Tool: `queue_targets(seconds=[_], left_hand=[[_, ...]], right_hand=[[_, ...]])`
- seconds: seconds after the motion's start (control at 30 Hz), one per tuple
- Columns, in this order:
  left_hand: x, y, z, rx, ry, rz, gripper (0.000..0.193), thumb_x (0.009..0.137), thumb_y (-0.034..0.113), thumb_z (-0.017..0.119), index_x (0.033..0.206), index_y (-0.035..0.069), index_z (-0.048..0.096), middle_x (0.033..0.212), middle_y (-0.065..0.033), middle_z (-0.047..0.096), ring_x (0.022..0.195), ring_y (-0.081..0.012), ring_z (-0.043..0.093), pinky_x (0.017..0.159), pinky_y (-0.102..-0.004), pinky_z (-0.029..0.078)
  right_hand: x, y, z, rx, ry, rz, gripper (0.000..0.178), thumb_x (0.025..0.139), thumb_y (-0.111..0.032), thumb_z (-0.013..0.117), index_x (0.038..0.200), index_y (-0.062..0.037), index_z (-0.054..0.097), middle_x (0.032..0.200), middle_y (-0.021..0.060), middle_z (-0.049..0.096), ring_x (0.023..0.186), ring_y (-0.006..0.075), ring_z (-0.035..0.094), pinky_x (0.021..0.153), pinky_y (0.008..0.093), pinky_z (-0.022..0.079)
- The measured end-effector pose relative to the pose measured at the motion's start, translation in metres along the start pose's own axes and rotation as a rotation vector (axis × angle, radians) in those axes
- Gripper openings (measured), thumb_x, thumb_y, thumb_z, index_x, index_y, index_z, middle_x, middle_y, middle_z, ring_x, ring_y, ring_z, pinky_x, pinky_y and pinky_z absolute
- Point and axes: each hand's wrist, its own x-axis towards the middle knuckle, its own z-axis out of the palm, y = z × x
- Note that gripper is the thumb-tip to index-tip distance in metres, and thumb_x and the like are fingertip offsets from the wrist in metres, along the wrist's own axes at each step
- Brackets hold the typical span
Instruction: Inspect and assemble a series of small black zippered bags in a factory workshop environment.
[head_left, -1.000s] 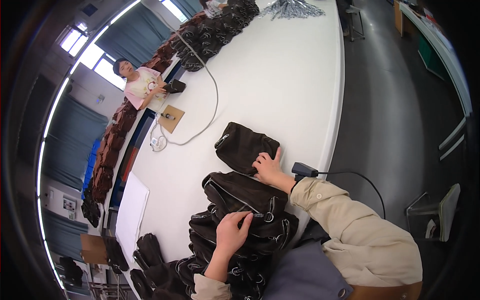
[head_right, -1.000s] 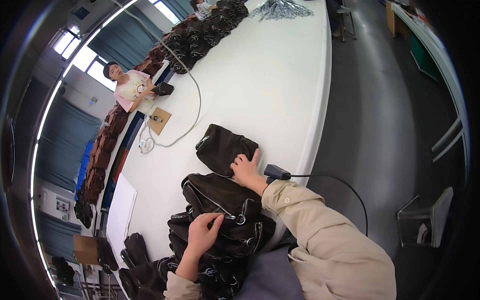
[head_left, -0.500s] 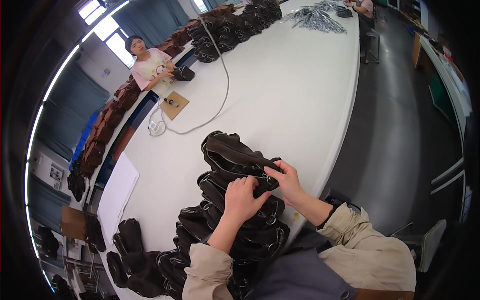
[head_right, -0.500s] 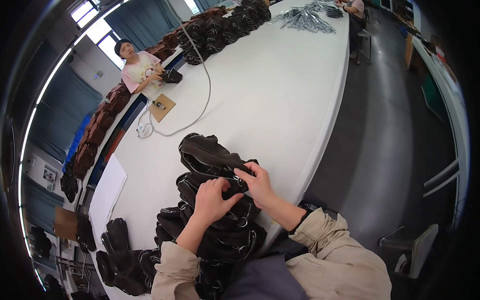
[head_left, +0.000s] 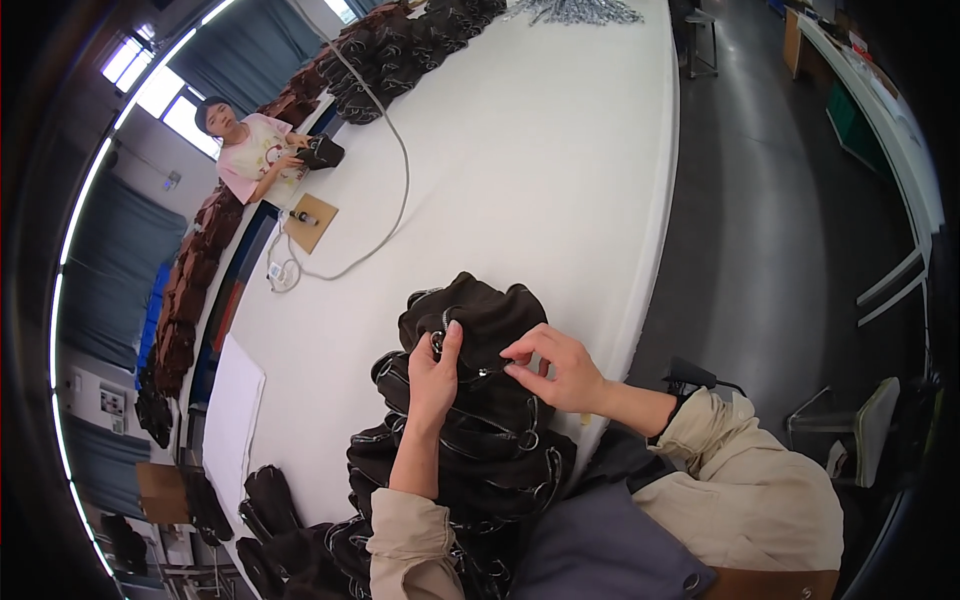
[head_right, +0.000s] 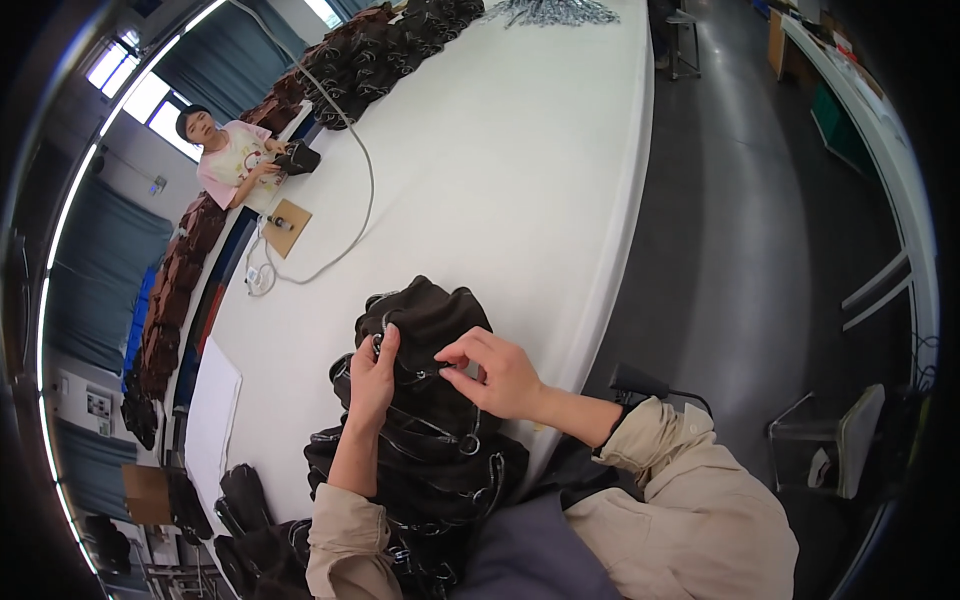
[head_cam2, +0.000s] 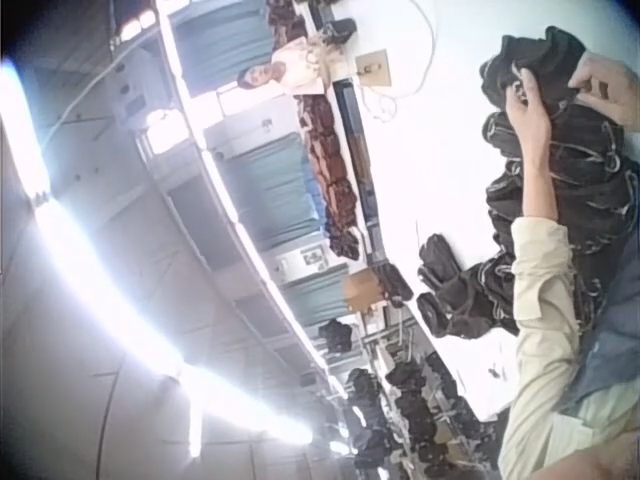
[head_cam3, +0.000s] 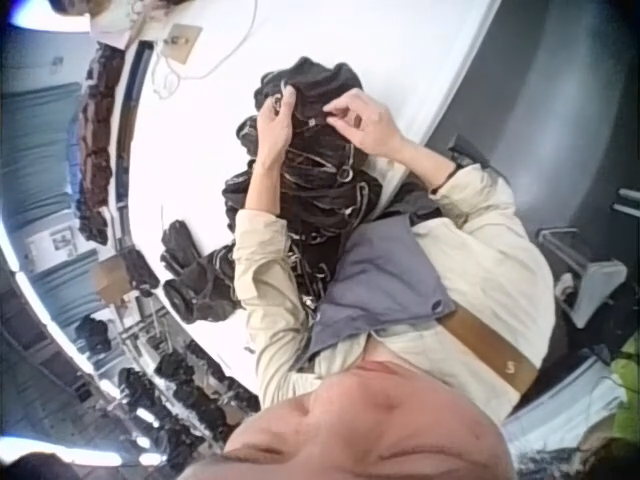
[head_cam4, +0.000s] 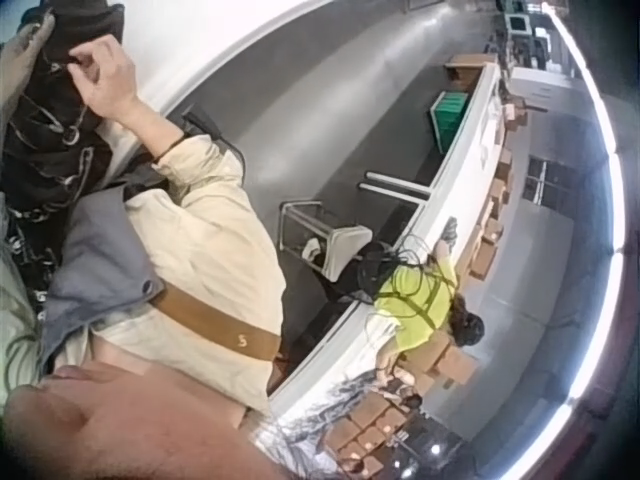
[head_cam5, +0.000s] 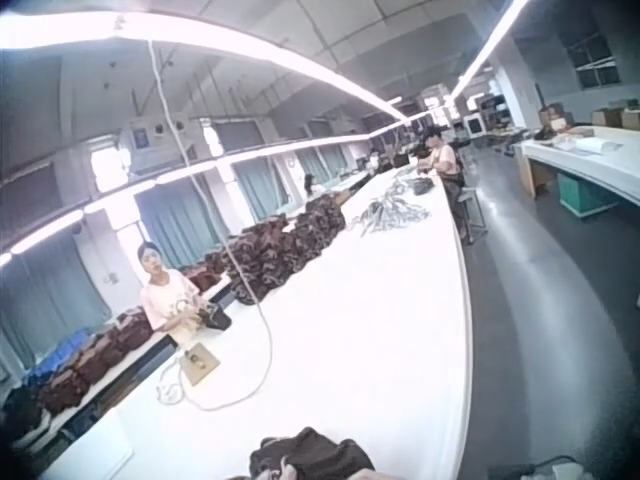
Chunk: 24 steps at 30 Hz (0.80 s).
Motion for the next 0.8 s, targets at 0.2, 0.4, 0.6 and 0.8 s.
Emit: queue_targets(seconds=[0.2,0.4,0.6,0.8], left_hand=[[-0.001,-0.008,0.004,0.082,-0.006,0.043,0.04,0.096,0.037,0.06,0.071,0.008,0.051,0.065,0.0081,0.043,0.062,-0.0034,0.035,0.054,-0.0238,0.031],[-0.005,-0.026,-0.001,0.211,-0.034,0.028,0.048,0.101,0.042,0.049,0.078,0.0,0.054,0.07,0.0041,0.049,0.068,-0.0077,0.041,0.06,-0.0274,0.038],[-0.033,-0.049,0.013,0.128,-0.232,0.152,0.041,0.105,0.036,0.037,0.1,0.0,0.056,0.084,-0.0129,0.056,0.078,-0.0155,0.049,0.078,-0.0305,0.044],[-0.047,-0.032,0.018,0.437,-0.023,0.222,0.032,0.103,0.031,0.045,0.099,0.001,0.057,0.066,-0.0185,0.053,0.057,-0.0292,0.048,0.056,-0.0372,0.041]], right_hand=[[0.021,0.004,0.009,-0.419,0.008,-0.534,0.018,0.075,-0.008,0.071,0.092,-0.0153,0.067,0.083,-0.0012,0.055,0.076,0.0162,0.058,0.054,0.0287,0.05],[0.026,0.005,0.019,-0.315,-0.084,-0.652,0.007,0.077,-0.014,0.071,0.08,-0.0135,0.065,0.078,-0.0022,0.055,0.073,0.0165,0.058,0.056,0.0296,0.049],[0.021,-0.02,0.013,-0.122,-0.098,-0.264,0.013,0.079,-0.017,0.072,0.077,-0.0077,0.063,0.073,0.0027,0.057,0.064,0.021,0.058,0.057,0.0322,0.047],[0.017,-0.002,0.014,0.11,0.058,0.402,0.018,0.083,-0.018,0.075,0.077,-0.0039,0.064,0.074,0.0013,0.058,0.058,0.0086,0.052,0.055,0.0234,0.044]])
